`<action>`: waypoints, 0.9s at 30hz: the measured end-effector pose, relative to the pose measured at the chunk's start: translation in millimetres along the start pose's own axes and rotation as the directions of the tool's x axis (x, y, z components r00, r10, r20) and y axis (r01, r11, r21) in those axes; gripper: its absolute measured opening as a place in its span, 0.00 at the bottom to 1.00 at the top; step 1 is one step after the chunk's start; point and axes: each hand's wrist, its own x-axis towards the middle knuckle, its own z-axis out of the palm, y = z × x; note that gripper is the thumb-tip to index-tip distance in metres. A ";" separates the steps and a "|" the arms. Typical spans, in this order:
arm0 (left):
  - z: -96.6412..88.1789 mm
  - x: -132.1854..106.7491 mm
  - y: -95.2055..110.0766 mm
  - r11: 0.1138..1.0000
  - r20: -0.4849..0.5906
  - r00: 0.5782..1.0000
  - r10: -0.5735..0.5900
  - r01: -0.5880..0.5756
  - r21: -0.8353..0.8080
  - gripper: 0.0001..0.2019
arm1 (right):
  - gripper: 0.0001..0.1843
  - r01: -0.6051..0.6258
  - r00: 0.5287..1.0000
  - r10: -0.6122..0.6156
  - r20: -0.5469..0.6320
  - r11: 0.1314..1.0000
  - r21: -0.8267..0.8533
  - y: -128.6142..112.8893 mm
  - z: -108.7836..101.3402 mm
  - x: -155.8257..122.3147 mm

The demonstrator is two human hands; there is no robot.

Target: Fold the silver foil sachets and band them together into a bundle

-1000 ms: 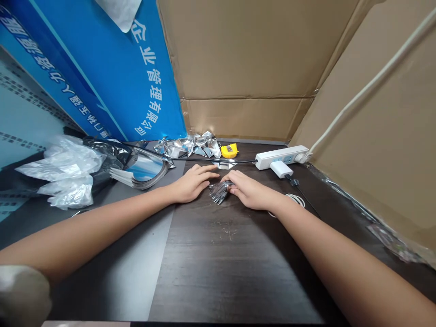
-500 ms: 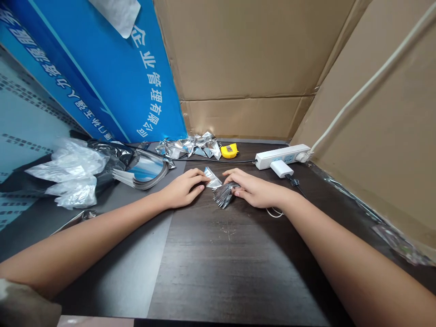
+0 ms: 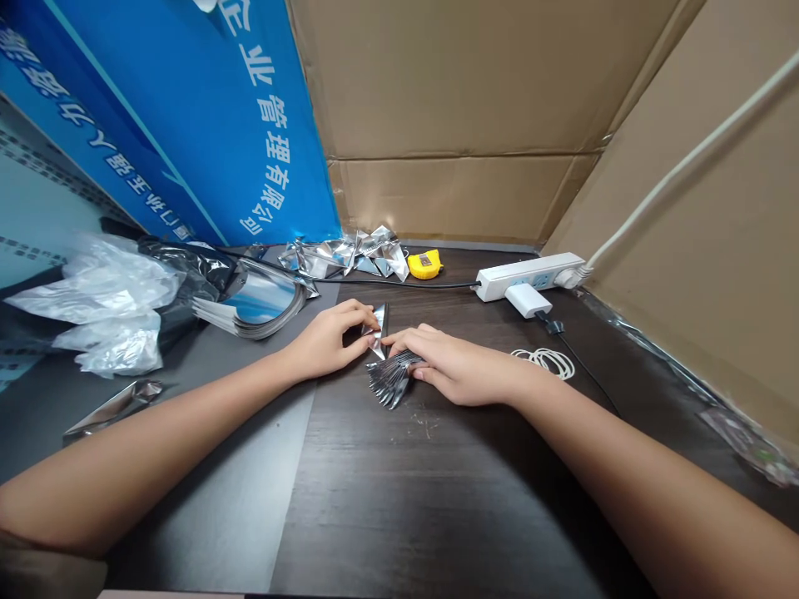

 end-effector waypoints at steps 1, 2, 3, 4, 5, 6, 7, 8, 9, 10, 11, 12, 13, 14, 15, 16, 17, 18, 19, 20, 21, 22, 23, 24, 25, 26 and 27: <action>-0.6 -0.5 0.8 1.000 0.007 1.000 0.004 -0.004 0.001 0.05 | 0.16 0.010 1.000 -0.010 0.001 1.000 -0.004 -0.7 1.2 0.8; -1.2 -0.9 1.3 1.000 0.015 1.000 0.010 -0.010 0.000 0.06 | 0.16 0.019 1.000 -0.019 0.003 1.000 -0.008 -1.6 2.1 1.5; -1.7 -1.3 1.5 1.000 0.022 1.000 0.019 -0.019 -0.003 0.06 | 0.16 0.025 1.000 -0.025 0.007 1.000 -0.008 -2.4 2.8 2.1; -2.2 -1.5 1.3 0.999 0.030 0.999 0.031 -0.031 -0.011 0.06 | 0.17 0.028 1.000 -0.028 0.012 1.000 -0.005 -3.3 3.2 2.7; -2.7 -1.7 0.7 0.999 0.041 0.998 0.048 -0.047 -0.022 0.06 | 0.17 0.029 0.999 -0.029 0.015 1.000 0.003 -4.1 3.3 3.1; -3.0 -1.9 -0.2 0.997 0.053 0.996 0.066 -0.064 -0.037 0.05 | 0.17 0.030 0.999 -0.030 0.019 0.999 0.013 -5.0 3.3 3.5; -3.2 -2.0 -1.2 0.996 0.064 0.995 0.081 -0.077 -0.052 0.05 | 0.18 0.031 0.999 -0.031 0.023 0.999 0.022 -5.8 3.2 3.9; -3.3 -2.3 -2.2 0.994 0.072 0.993 0.091 -0.087 -0.063 0.05 | 0.18 0.031 0.999 -0.032 0.027 0.999 0.029 -6.5 3.1 4.2; -3.1 -2.7 -3.0 0.993 0.078 0.992 0.101 -0.096 -0.063 0.04 | 0.18 0.030 0.999 -0.031 0.031 0.999 0.032 -7.0 3.2 4.5; -2.7 -3.3 -3.4 0.993 0.079 0.991 0.111 -0.107 -0.050 0.05 | 0.18 0.029 0.999 -0.030 0.033 0.999 0.033 -7.3 3.3 4.7; -2.0 -4.0 -3.5 0.992 0.075 0.989 0.124 -0.122 -0.024 0.05 | 0.18 0.023 0.999 -0.024 0.035 0.999 0.031 -7.4 3.7 4.9; -1.3 -4.7 -3.3 0.990 0.068 0.988 0.141 -0.142 0.009 0.06 | 0.18 0.017 0.999 -0.018 0.034 0.999 0.028 -7.3 4.2 5.1; -0.4 -5.4 -2.8 0.985 0.063 0.985 0.162 -0.165 0.043 0.08 | 0.18 0.009 0.999 -0.010 0.032 1.000 0.026 -7.0 4.8 5.2; 0.4 -6.1 -2.2 0.980 0.058 0.981 0.183 -0.187 0.075 0.09 | 0.18 0.002 1.000 -0.003 0.029 1.000 0.024 -6.5 5.3 5.2; 1.0 -6.5 -1.7 0.975 0.053 0.979 0.196 -0.201 0.098 0.10 | 0.17 -0.003 1.000 0.002 0.025 1.000 0.023 -6.1 5.9 5.1; 1.4 -6.8 -1.4 0.972 0.052 0.978 0.202 -0.206 0.111 0.11 | 0.17 -0.003 1.000 0.002 0.022 1.000 0.023 -5.6 6.2 5.0; 1.4 -6.9 -1.3 0.972 0.055 0.978 0.201 -0.206 0.113 0.11 | 0.17 0.003 1.000 -0.004 0.020 1.000 0.025 -5.1 6.2 4.8; 1.1 -6.8 -1.6 0.973 0.063 0.978 0.197 -0.203 0.107 0.11 | 0.17 0.016 1.000 -0.016 0.020 0.999 0.030 -4.6 5.9 4.5; 0.4 -6.5 -2.3 0.975 0.074 0.978 0.193 -0.200 0.095 0.11 | 0.17 0.029 0.999 -0.030 0.019 0.999 0.035 -4.0 5.4 4.0; -0.7 -6.1 -3.3 0.977 0.087 0.978 0.191 -0.198 0.078 0.12 | 0.16 0.042 0.999 -0.043 0.016 0.998 0.040 -3.1 4.5 3.5; -2.0 -5.7 -4.5 0.977 0.101 0.975 0.196 -0.203 0.059 0.12 | 0.16 0.052 0.999 -0.052 0.015 0.998 0.043 -2.1 3.4 2.9; -3.6 -5.2 -5.8 0.976 0.115 0.971 0.208 -0.214 0.040 0.12 | 0.15 0.055 0.998 -0.055 0.014 0.998 0.041 -0.8 2.1 2.2; -5.3 -4.7 -7.2 0.973 0.129 0.966 0.224 -0.229 0.020 0.12 | 0.15 0.051 0.999 -0.051 0.011 0.998 0.032 0.6 0.9 1.5; -7.1 -4.2 -8.3 0.969 0.143 0.959 0.244 -0.246 -0.004 0.12 | 0.15 0.043 0.999 -0.043 0.009 0.999 0.018 1.9 -0.3 0.8; -8.8 -3.8 -9.1 0.965 0.157 0.952 0.263 -0.262 -0.029 0.12 | 0.15 0.031 0.999 -0.032 0.009 1.000 0.001 3.1 -1.3 0.2; -10.5 -3.6 -9.3 0.961 0.167 0.947 0.276 -0.271 -0.052 0.13 | 0.16 0.019 1.000 -0.018 0.013 1.000 -0.015 4.0 -2.1 -0.3; -12.0 -3.5 -8.9 0.959 0.173 0.944 0.281 -0.272 -0.072 0.13 | 0.16 0.004 1.000 -0.004 0.017 1.000 -0.029 4.3 -2.7 -0.7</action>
